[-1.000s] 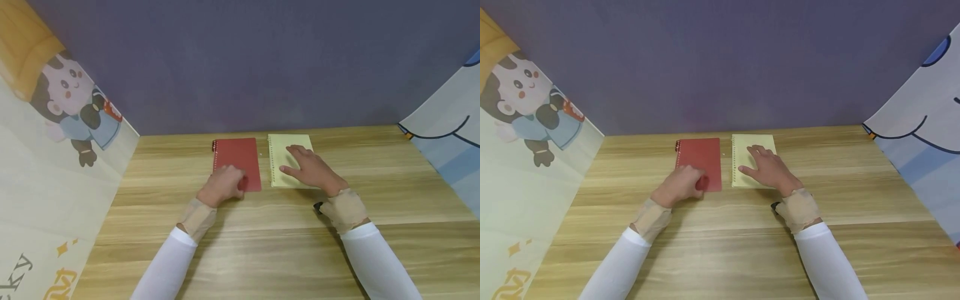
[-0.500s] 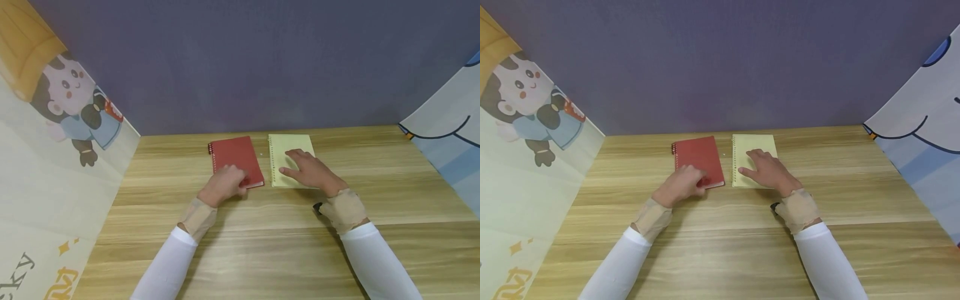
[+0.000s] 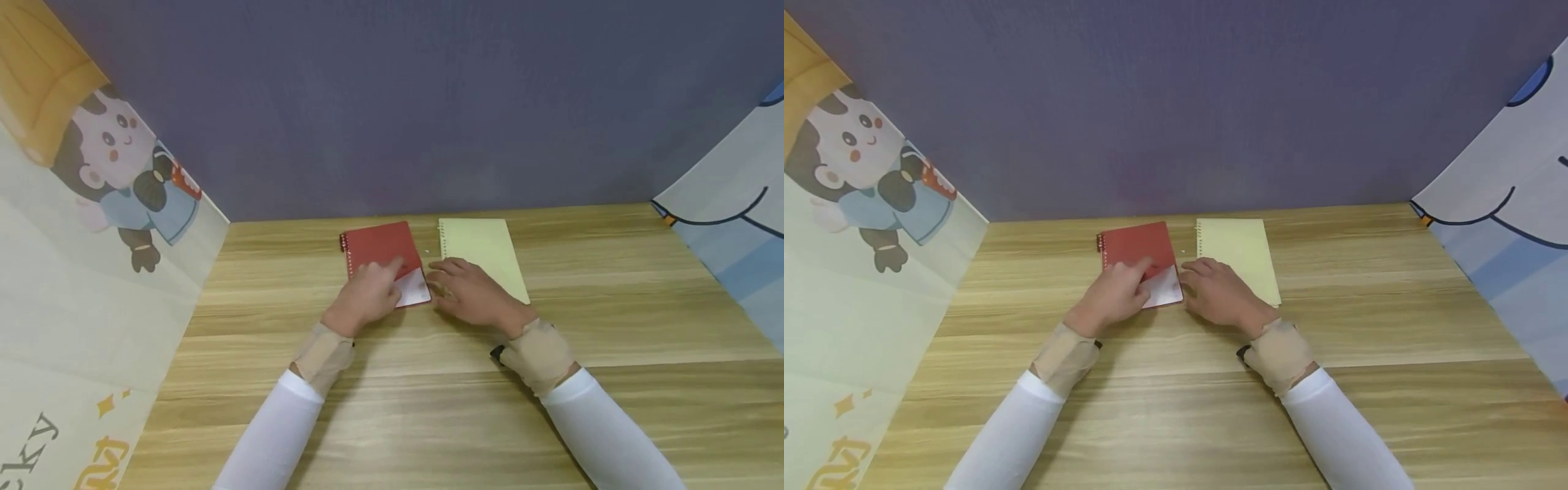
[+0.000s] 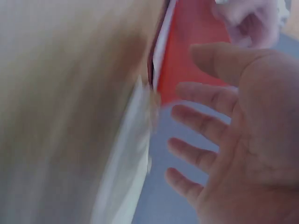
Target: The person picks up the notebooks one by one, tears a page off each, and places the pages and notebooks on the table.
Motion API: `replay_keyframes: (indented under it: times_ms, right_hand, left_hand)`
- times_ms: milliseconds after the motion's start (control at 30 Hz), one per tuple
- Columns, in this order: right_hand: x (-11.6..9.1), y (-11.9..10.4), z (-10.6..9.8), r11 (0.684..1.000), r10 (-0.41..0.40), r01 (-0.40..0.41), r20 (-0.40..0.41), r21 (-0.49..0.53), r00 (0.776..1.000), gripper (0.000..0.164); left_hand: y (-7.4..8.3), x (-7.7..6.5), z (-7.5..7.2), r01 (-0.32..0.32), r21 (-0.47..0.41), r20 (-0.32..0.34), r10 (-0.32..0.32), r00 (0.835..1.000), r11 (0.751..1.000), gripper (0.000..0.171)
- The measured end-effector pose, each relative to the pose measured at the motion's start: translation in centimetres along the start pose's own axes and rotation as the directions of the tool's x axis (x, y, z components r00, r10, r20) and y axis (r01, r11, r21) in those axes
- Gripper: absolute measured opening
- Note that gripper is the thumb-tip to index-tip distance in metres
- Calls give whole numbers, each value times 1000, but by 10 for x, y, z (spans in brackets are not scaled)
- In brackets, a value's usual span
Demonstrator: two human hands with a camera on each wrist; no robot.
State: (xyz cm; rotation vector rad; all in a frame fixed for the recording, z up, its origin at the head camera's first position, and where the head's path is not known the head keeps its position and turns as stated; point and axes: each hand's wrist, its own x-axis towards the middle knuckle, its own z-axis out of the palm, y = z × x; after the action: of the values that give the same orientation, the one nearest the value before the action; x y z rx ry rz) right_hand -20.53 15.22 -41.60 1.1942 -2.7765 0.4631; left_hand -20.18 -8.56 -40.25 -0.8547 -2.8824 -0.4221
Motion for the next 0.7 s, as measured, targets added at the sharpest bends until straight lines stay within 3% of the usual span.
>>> replay_keyframes:
  times_ms: [133, 300, 400, 533, 633, 700]
  right_hand:
    - [2, -14, 9, 994, -89, 91, 38, -56, 995, 48]
    - [0, -22, 13, 992, -66, 75, 93, -98, 993, 46]
    - [-1, -24, 13, 994, -37, 48, 116, -94, 993, 46]
    - [-2, -25, 11, 996, -11, 23, 149, -83, 989, 45]
    - [-2, -25, 9, 996, -1, 15, 160, -85, 987, 43]
    - [-2, -25, 9, 996, -2, 15, 159, -86, 987, 41]
  left_hand:
    - [0, 0, -4, 23, -18, -67, -24, 997, 1000, 42]
    - [-1, 0, -12, 90, 9, -208, -86, 974, 996, 40]
    - [-3, -3, -26, 141, -17, -326, -139, 935, 990, 43]
    - [-12, -11, -53, 200, -83, -474, -215, 854, 976, 51]
    - [-23, -20, -74, 247, -111, -526, -268, 807, 963, 53]
    - [-31, -28, -85, 308, -109, -517, -319, 794, 945, 51]
